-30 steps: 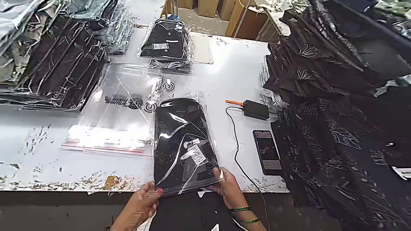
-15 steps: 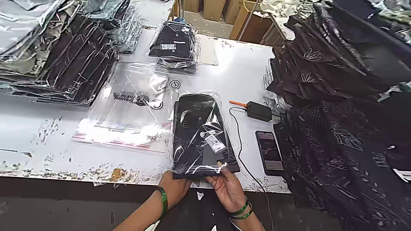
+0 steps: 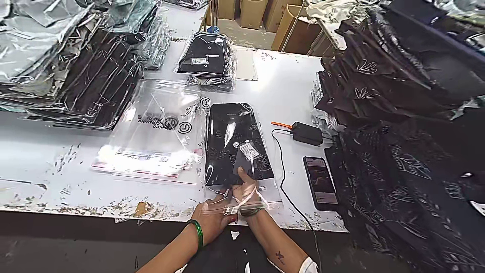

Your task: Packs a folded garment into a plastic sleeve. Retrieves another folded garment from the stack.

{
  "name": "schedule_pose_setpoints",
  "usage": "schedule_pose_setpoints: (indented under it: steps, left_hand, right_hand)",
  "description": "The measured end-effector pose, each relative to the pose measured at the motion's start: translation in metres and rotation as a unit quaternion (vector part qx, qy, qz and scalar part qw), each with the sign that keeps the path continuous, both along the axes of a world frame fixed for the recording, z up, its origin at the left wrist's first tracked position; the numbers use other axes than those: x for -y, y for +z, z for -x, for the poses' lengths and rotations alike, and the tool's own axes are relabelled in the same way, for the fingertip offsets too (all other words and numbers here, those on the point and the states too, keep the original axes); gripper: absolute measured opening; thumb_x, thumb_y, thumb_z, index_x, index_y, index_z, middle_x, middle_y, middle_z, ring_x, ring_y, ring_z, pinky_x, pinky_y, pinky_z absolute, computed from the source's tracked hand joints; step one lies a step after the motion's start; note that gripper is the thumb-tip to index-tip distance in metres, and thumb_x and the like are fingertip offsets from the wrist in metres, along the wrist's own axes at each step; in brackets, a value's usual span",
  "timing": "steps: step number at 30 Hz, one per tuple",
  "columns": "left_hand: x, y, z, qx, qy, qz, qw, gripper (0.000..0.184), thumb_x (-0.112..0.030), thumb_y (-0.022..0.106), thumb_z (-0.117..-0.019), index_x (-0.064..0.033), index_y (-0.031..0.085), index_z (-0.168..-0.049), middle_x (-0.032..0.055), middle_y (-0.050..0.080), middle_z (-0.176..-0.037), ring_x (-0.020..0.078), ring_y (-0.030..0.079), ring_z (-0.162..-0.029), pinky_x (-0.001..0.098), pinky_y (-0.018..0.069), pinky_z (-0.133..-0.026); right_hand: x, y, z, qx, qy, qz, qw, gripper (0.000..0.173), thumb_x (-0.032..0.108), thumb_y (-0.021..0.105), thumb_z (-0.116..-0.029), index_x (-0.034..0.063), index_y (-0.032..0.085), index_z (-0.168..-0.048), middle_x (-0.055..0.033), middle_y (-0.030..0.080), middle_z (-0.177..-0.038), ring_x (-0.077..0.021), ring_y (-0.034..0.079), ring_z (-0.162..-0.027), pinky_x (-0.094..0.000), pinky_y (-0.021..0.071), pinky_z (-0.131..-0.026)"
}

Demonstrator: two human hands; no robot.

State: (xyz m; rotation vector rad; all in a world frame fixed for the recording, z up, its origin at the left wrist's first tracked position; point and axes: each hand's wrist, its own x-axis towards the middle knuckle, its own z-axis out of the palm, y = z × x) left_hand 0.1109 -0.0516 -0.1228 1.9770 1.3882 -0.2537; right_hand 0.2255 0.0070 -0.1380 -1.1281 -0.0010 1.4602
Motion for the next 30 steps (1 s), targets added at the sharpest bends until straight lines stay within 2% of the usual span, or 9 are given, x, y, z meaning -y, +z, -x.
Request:
schedule_pose_setpoints:
  steps: [4, 7, 9, 12, 15, 18, 23, 26, 30]
  left_hand:
    - [0.0, -0.001, 0.003, 0.02, -0.007, -0.005, 1.0, 0.061, -0.046, 0.053, -0.1035, -0.0132, 0.046, -0.154, 0.0151, 0.04, -0.161, 0.0411, 0.063, -0.123, 0.0584, 0.0509, -0.097]
    - [0.013, -0.023, 0.026, 0.212, -0.059, -0.079, 0.972, 0.039, -0.028, 0.054, -0.1042, -0.0077, 0.067, -0.134, 0.0165, 0.066, -0.137, 0.0403, 0.07, -0.113, 0.0637, 0.054, -0.09]
    - [0.017, -0.028, 0.042, 0.321, -0.097, -0.052, 0.941, 0.041, -0.028, 0.044, -0.1076, -0.0115, 0.066, -0.138, 0.0073, 0.066, -0.139, 0.0299, 0.069, -0.114, 0.0548, 0.0508, -0.092]
    - [0.026, -0.016, 0.064, 0.412, -0.089, 0.006, 0.907, 0.043, -0.035, 0.043, -0.1089, -0.0109, 0.069, -0.133, 0.0069, 0.069, -0.133, 0.019, 0.063, -0.123, 0.0419, 0.0449, -0.108]
    - [0.031, -0.007, 0.067, 0.439, -0.092, -0.036, 0.893, 0.041, -0.033, 0.045, -0.1089, -0.008, 0.07, -0.13, 0.0086, 0.072, -0.127, 0.0172, 0.064, -0.123, 0.0373, 0.0451, -0.109]
    - [0.032, -0.008, 0.055, 0.461, -0.115, -0.107, 0.873, 0.037, -0.029, 0.045, -0.1095, -0.0063, 0.072, -0.124, 0.0094, 0.074, -0.121, 0.0167, 0.068, -0.114, 0.0339, 0.0485, -0.104]
    - [0.026, -0.005, 0.033, 0.263, -0.036, -0.129, 0.956, 0.04, -0.029, 0.045, -0.1062, -0.0082, 0.072, -0.127, 0.0102, 0.067, -0.137, 0.0314, 0.069, -0.118, 0.0533, 0.0557, -0.094]
    - [0.008, 0.003, 0.025, 0.073, -0.067, 0.017, 0.995, 0.052, -0.038, 0.031, -0.1108, -0.0164, 0.043, -0.157, 0.0011, 0.032, -0.167, 0.0372, 0.067, -0.118, 0.0602, 0.0525, -0.087]
    - [0.008, 0.007, 0.032, 0.016, -0.054, 0.011, 0.998, 0.05, -0.036, 0.032, -0.1106, -0.0179, 0.048, -0.154, -0.0048, 0.037, -0.165, 0.0357, 0.073, -0.101, 0.0588, 0.0547, -0.076]
  right_hand:
    - [0.002, -0.005, -0.009, 0.024, 0.011, 0.012, 1.0, 0.019, 0.006, 0.054, -0.1034, -0.0007, 0.055, -0.121, -0.0095, 0.065, -0.101, -0.0131, 0.064, -0.086, -0.0307, 0.0557, -0.076]
    - [0.003, 0.006, -0.015, 0.106, 0.007, -0.055, 0.993, 0.024, -0.001, 0.053, -0.1015, -0.0023, 0.051, -0.126, -0.0087, 0.064, -0.106, -0.0096, 0.065, -0.093, -0.0275, 0.0567, -0.082]
    - [0.008, 0.012, -0.024, 0.277, 0.016, -0.143, 0.95, 0.041, -0.003, 0.06, -0.0958, -0.0126, 0.045, -0.133, -0.0147, 0.062, -0.117, -0.0055, 0.061, -0.105, -0.0204, 0.0513, -0.093]
    - [0.008, 0.027, -0.039, 0.561, 0.011, -0.297, 0.773, 0.039, 0.002, 0.062, -0.0915, -0.019, 0.059, -0.125, -0.0242, 0.067, -0.123, -0.0088, 0.064, -0.115, -0.0191, 0.0488, -0.1]
    - [-0.001, 0.027, -0.041, 0.721, 0.079, -0.387, 0.57, 0.041, 0.001, 0.06, -0.0878, 0.0065, 0.072, -0.126, -0.0265, 0.061, -0.135, -0.0376, 0.06, -0.125, -0.0478, 0.0481, -0.106]
    - [-0.005, -0.012, -0.035, 0.784, 0.216, -0.369, 0.449, 0.045, 0.001, 0.07, -0.0833, 0.0197, 0.075, -0.124, -0.0179, 0.066, -0.134, -0.048, 0.061, -0.122, -0.0701, 0.0427, -0.097]
    - [0.007, -0.049, -0.051, 0.749, 0.289, -0.43, 0.412, 0.048, 0.044, 0.065, -0.091, 0.0157, 0.071, -0.129, -0.0177, 0.062, -0.14, -0.0498, 0.055, -0.129, -0.0767, 0.0361, -0.101]
    - [0.012, -0.044, -0.057, 0.768, 0.277, -0.427, 0.388, 0.037, 0.03, 0.064, -0.0942, 0.015, 0.072, -0.127, -0.0181, 0.063, -0.139, -0.0482, 0.055, -0.131, -0.0772, 0.0363, -0.101]
    - [0.005, -0.032, -0.05, 0.793, 0.299, -0.347, 0.402, 0.042, 0.017, 0.076, -0.0853, 0.0158, 0.073, -0.128, -0.018, 0.059, -0.144, -0.0505, 0.049, -0.136, -0.0824, 0.0262, -0.103]
